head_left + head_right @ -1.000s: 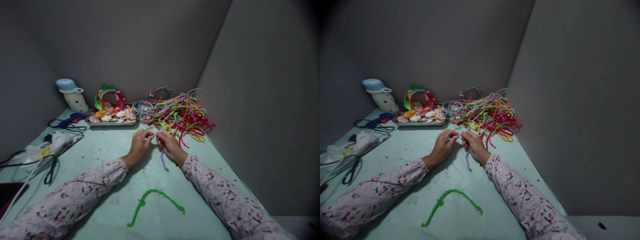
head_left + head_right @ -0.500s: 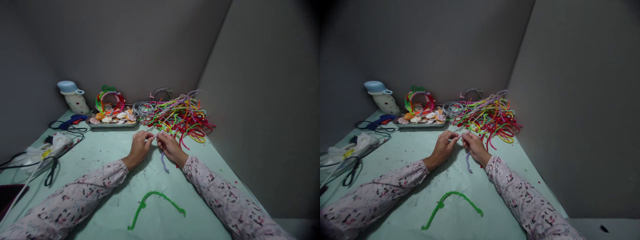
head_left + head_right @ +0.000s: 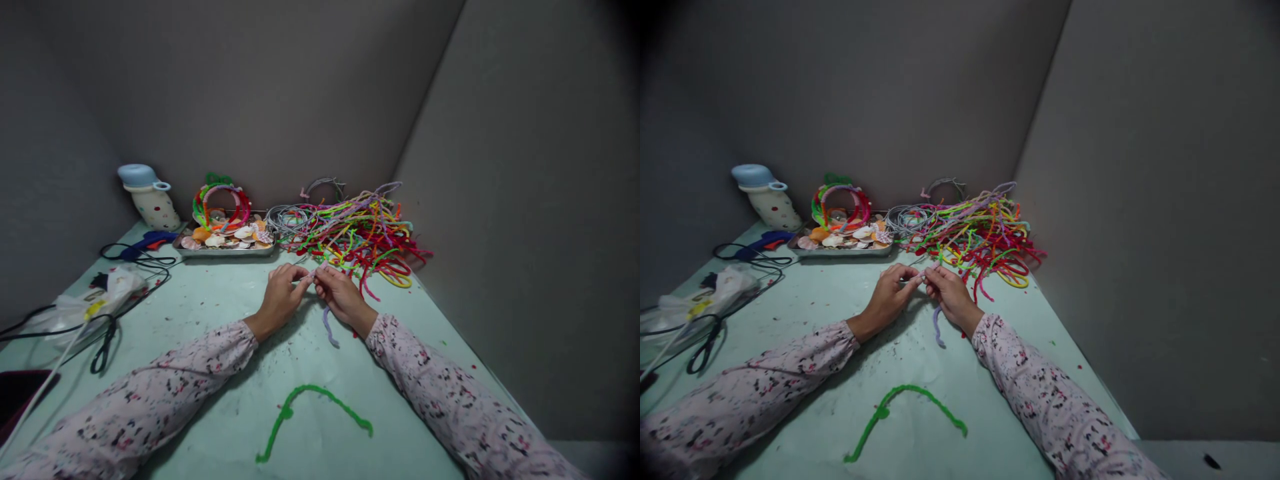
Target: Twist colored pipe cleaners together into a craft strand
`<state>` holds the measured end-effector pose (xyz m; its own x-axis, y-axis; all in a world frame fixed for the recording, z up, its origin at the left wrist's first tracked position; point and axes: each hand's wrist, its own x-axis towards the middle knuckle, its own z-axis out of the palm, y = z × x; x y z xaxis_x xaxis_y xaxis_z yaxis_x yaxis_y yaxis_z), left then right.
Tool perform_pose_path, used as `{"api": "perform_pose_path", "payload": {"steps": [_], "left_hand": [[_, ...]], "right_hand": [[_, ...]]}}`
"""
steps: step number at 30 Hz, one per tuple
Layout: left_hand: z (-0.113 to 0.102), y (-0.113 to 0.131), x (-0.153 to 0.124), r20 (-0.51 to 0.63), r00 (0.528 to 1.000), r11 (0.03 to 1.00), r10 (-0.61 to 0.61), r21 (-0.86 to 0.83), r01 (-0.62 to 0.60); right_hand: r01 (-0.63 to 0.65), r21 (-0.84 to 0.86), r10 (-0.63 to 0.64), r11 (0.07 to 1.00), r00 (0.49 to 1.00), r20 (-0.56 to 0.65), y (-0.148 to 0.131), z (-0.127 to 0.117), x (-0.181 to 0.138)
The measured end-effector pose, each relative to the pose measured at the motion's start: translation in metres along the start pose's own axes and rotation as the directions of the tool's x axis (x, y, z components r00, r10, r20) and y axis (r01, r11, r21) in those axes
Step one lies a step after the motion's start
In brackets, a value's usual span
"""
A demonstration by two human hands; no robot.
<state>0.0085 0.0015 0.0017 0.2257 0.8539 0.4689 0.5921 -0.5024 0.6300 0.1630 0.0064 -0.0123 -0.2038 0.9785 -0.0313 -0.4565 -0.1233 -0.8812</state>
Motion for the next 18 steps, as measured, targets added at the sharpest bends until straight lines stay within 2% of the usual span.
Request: {"api": "perform_pose_path", "payload": {"steps": [10,18], "left_hand": [[0.0000,-0.0031,0.0011,-0.090,0.996,0.997,-0.004,-0.077,-0.002],[0.0006,-0.0032,-0.0009,-0.073,0.989,0.991,0.125,0.057,-0.121]], "right_hand": [[0.013,-0.008,-0.012,1.000,0.999,0.052,0.0000,-0.0010,-0.0013],[0.030,-0.066,-0.026,0.997,0.998,0.052,-0.0024,0.0027,-0.0036]]}}
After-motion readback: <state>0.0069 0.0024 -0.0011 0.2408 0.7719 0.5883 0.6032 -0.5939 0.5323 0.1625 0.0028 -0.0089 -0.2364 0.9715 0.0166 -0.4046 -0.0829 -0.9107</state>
